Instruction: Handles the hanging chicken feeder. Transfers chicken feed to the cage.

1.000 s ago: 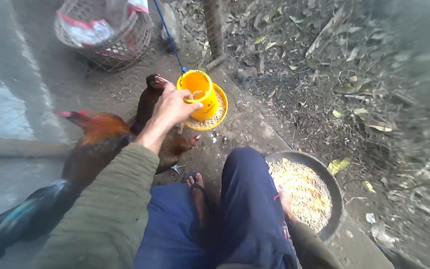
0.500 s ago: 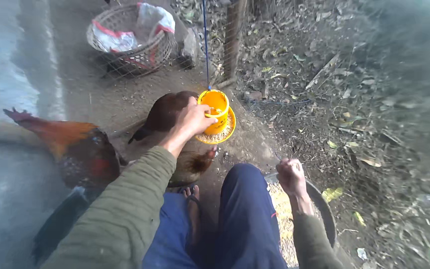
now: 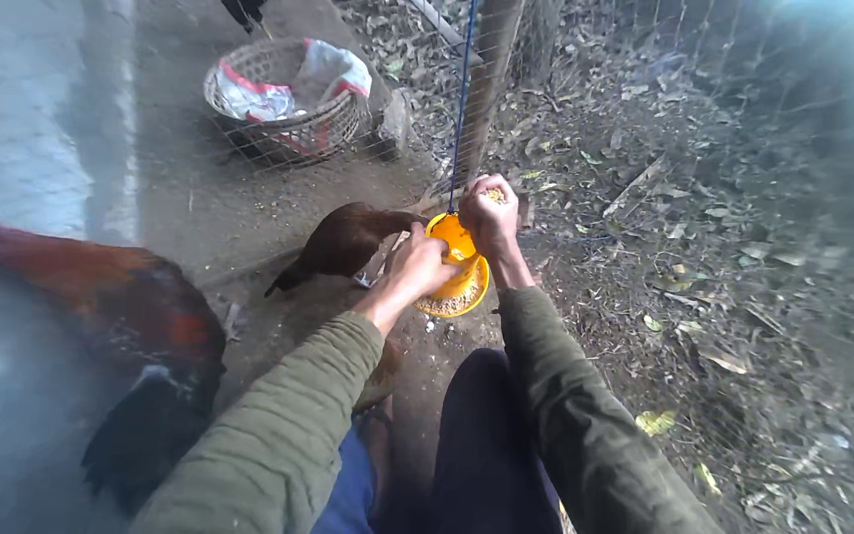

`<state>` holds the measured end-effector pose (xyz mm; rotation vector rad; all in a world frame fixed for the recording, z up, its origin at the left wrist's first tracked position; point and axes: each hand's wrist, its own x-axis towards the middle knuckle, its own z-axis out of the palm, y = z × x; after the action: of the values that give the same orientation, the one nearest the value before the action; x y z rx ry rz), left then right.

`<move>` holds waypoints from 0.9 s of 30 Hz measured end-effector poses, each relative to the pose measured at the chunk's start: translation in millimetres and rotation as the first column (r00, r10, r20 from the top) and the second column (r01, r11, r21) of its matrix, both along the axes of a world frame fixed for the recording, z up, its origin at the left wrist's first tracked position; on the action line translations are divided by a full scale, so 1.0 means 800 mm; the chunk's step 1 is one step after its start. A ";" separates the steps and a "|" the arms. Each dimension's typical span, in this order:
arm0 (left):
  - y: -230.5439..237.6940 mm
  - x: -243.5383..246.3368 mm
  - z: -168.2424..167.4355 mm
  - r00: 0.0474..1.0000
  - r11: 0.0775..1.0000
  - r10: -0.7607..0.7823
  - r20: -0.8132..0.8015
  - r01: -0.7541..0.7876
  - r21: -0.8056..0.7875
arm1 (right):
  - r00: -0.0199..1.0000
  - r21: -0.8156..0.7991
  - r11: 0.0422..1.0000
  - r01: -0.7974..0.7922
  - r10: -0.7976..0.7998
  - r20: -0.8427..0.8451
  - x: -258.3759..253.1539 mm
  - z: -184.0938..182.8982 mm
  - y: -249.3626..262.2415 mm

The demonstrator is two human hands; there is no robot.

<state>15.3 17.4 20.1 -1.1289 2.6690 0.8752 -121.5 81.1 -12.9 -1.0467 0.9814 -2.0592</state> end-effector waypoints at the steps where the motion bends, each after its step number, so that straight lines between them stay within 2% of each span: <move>1: 0.000 0.002 -0.001 1.000 1.000 0.001 -0.017 -0.001 0.007 | 0.999 -0.012 1.000 0.015 -0.015 -0.033 0.001 -0.003 -0.004; 4: -0.005 0.010 -0.016 0.996 1.000 -0.017 -0.092 0.015 -0.016 | 0.990 -0.064 0.995 0.080 -0.087 -0.111 -0.003 -0.019 -0.022; 8: -0.010 0.010 -0.006 0.999 1.000 -0.003 -0.040 0.004 0.020 | 0.976 -0.024 0.997 0.072 -0.076 -0.204 0.015 -0.009 -0.006; 14: -0.017 0.014 -0.009 1.000 1.000 -0.003 -0.005 0.003 -0.014 | 0.932 -0.086 0.991 0.104 -0.127 -0.339 0.023 -0.019 -0.012; 17: -0.019 0.014 -0.010 1.000 1.000 0.002 0.000 -0.002 -0.017 | 0.902 -0.038 0.980 0.193 -0.193 -0.385 0.024 -0.018 -0.022; 19: -0.019 0.013 -0.008 1.000 1.000 0.011 0.008 -0.011 -0.020 | 0.853 -0.075 0.948 0.310 -0.313 -0.418 0.017 -0.023 -0.045; 21: -0.019 0.011 -0.008 1.000 1.000 0.015 0.017 -0.015 -0.026 | 0.858 -0.080 0.926 0.369 -0.372 -0.355 0.009 -0.031 -0.066; 23: -0.015 0.010 -0.010 1.000 1.000 0.023 0.000 -0.023 -0.021 | 0.932 -0.003 0.946 0.325 -0.320 -0.169 0.006 -0.025 -0.065; 25: -0.017 0.009 -0.014 0.999 0.999 0.030 -0.015 -0.030 -0.017 | 0.968 0.048 0.969 0.241 -0.244 0.054 -0.002 -0.008 -0.044; 27: -0.021 0.011 -0.014 1.000 0.999 0.013 -0.005 -0.013 -0.035 | 0.967 0.048 0.982 0.182 -0.188 0.174 -0.015 0.006 0.002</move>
<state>23.8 0.4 9.0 -1.1547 2.6942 0.8375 -133.1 82.7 -7.9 -0.7624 1.0490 -2.2358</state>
